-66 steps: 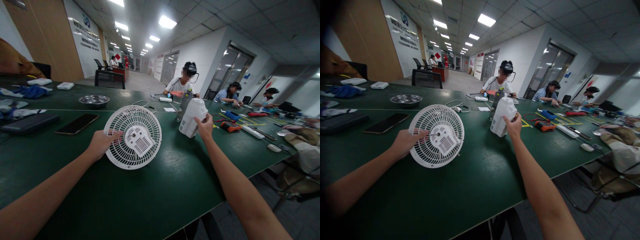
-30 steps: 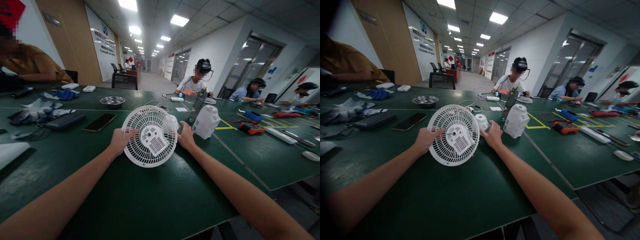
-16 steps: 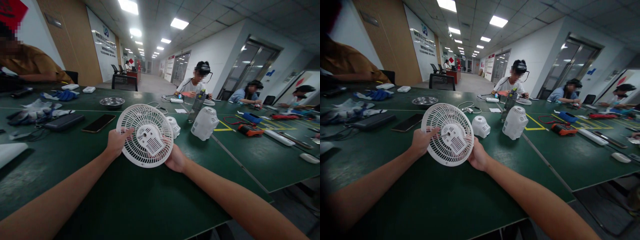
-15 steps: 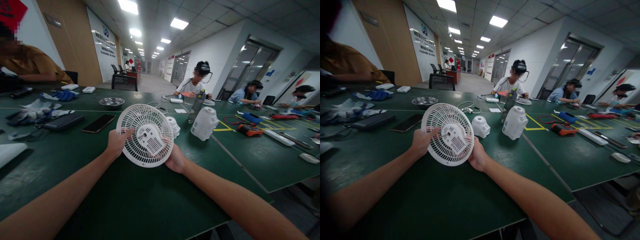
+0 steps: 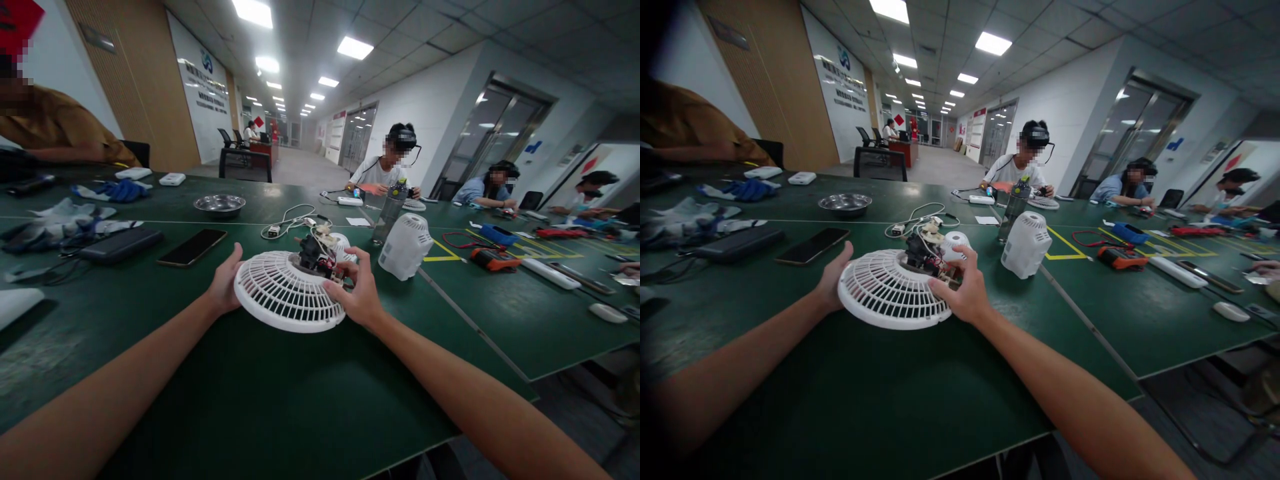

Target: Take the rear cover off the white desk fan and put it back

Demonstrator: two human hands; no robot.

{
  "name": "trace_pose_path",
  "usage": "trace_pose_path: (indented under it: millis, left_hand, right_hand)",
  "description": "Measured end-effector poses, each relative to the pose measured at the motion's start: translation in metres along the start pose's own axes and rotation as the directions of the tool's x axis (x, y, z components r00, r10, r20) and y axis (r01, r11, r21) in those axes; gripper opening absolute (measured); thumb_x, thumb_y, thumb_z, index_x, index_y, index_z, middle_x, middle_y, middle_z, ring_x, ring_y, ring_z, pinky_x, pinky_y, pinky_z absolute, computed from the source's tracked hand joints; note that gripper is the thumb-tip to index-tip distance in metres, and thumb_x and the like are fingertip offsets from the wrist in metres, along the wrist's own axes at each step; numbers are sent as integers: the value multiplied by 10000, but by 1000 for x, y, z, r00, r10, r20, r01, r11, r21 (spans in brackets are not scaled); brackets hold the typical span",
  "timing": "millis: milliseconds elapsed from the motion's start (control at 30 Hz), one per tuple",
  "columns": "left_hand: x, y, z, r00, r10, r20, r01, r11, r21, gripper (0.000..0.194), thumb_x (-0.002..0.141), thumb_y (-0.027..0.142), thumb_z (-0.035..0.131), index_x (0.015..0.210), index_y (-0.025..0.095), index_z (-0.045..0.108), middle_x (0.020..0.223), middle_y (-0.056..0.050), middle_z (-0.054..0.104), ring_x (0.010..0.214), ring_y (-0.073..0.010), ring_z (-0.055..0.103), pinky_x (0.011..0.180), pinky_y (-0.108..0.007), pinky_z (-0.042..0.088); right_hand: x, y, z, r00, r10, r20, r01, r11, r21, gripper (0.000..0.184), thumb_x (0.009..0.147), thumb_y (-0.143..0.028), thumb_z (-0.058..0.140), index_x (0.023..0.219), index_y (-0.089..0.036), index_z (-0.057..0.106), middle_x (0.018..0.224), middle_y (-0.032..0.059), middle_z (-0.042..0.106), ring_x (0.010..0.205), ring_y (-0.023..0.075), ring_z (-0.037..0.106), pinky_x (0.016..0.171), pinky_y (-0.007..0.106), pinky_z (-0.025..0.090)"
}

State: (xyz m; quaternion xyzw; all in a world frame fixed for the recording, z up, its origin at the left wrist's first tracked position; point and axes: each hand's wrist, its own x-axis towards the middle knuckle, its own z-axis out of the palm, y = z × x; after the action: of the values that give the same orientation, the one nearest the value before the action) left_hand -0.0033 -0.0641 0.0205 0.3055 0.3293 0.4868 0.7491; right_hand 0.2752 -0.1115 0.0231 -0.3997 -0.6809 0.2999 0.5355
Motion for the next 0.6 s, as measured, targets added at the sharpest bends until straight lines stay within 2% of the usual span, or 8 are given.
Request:
trace_pose_path:
  millis: [67,133,233,333,400,467,533,600]
  left_hand:
    - [0,1,1,997,-74,17,74,997,-6,438,1010,446,403,1000,114,689,724,-115,724,778,-276,733,776,-395,607]
    - [2,0,1,995,-95,14,95,995,-5,313,997,309,461,1018,96,689,808,-131,751,768,-257,742,769,-381,618]
    - [7,-3,-1,996,-87,11,87,996,4,273,981,225,489,1105,66,673,958,-170,763,833,-254,755,799,-380,624]
    - [13,-5,-5,995,-91,37,90,996,23,279,978,177,487,1161,49,654,1012,-183,758,882,-256,755,847,-393,617]
    - [16,-6,-7,995,-97,28,96,995,28,277,975,163,493,1179,57,648,1031,-182,756,896,-257,755,865,-403,614]
    - [18,-7,-8,995,-97,5,97,995,28,279,976,165,495,1188,65,646,1036,-181,755,892,-256,756,860,-404,618]
    - [19,-7,-8,996,-88,-12,89,996,32,282,980,166,490,1192,64,646,1030,-180,756,879,-253,758,840,-395,626]
    - [19,-7,-7,997,-75,-15,76,996,39,283,983,154,481,1191,57,645,1030,-180,756,878,-248,759,829,-383,630]
  right_hand:
    - [1,6,0,998,-65,26,68,980,-185,735,737,-410,812,1311,-315,362,1092,50,658,970,244,640,867,434,509]
    - [3,11,1,992,-98,74,116,946,-304,736,747,-446,797,1313,-297,351,1102,68,671,943,248,647,866,448,509]
    - [7,17,-1,978,-106,177,166,916,-366,750,756,-492,781,1329,-272,349,1136,92,666,946,250,648,867,444,511]
    - [13,22,-6,960,-139,245,223,906,-360,687,815,-482,723,1353,-265,355,1161,89,655,1005,247,640,912,438,502]
    - [20,27,-13,963,-189,192,249,897,-365,608,872,-450,655,1367,-260,359,1172,89,643,1040,243,630,940,439,496]
    - [29,35,-21,965,-246,91,261,857,-444,576,874,-424,645,1362,-247,395,1240,110,610,1125,262,596,1001,463,466]
    - [38,46,-29,963,-267,31,237,790,-565,631,820,-401,700,1365,-232,431,1359,136,546,1254,305,517,1081,507,399]
    - [46,57,-35,976,-214,28,182,748,-638,714,772,-357,731,1404,-226,425,1431,141,501,1318,336,459,1109,542,359]
